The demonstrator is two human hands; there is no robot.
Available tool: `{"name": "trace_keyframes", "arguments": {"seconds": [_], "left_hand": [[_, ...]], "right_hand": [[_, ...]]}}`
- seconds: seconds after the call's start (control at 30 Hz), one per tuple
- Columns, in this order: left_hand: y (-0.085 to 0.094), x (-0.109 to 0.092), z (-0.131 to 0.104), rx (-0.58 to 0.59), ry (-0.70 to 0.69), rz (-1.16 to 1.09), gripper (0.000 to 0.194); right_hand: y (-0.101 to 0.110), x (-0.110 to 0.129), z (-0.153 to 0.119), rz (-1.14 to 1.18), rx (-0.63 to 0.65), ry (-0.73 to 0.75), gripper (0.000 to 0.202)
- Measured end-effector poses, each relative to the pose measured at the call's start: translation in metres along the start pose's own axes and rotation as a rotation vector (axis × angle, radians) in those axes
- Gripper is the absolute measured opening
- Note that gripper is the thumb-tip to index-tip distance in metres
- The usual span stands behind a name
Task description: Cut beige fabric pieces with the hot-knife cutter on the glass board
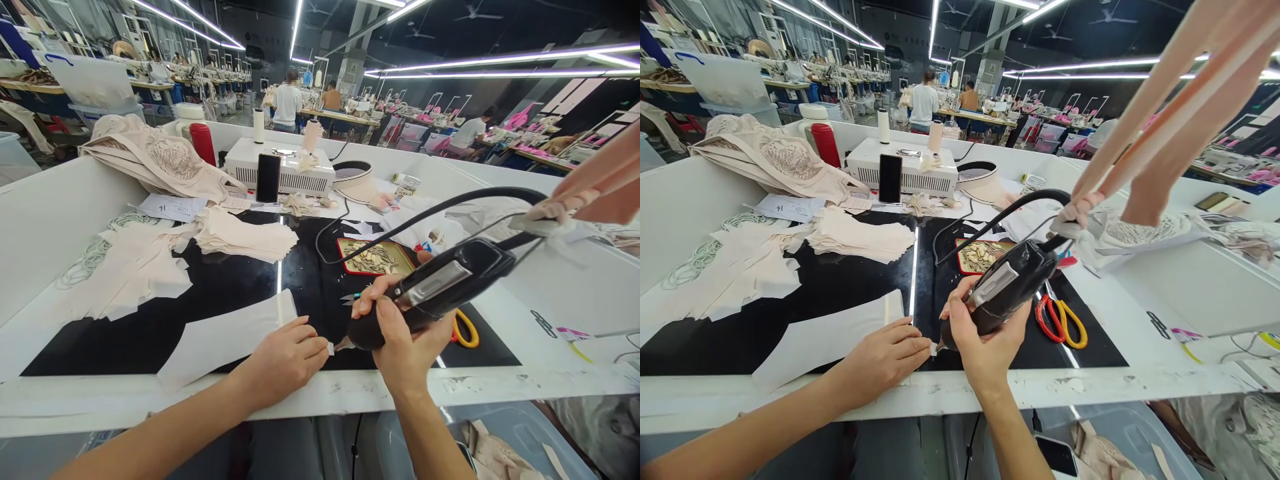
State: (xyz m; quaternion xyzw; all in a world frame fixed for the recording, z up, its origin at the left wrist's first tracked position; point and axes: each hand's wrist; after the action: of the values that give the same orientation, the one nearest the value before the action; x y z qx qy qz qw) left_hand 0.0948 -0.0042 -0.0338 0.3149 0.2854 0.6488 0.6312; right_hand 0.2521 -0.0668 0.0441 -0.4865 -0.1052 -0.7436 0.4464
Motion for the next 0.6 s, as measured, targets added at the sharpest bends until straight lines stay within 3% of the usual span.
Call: {"name": "trace_keyframes", "arguments": {"seconds": [0.37,0.6], "left_hand": [[-0.004,0.004,-0.005,0.014,0.044,-0.096,0.022],[0.008,0.011,-0.013,0.085,0.150,-0.233,0.013]], "right_hand": [[-0.002,0.001,-0.004,-0.031,0.012,-0.002,0.036],[-0.001,0.002,-0.006,-0.024,0.018,0.007,0.038]]}}
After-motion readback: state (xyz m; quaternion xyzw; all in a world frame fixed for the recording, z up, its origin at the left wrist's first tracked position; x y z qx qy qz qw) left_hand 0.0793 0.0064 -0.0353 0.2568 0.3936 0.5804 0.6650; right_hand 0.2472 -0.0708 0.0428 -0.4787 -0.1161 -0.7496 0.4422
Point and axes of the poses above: each hand's wrist, its own z-axis towards the middle knuckle, its own y-axis out of the back of the hand, x = y × z, and after that the axes turned 3 degrees about -y, right-handed
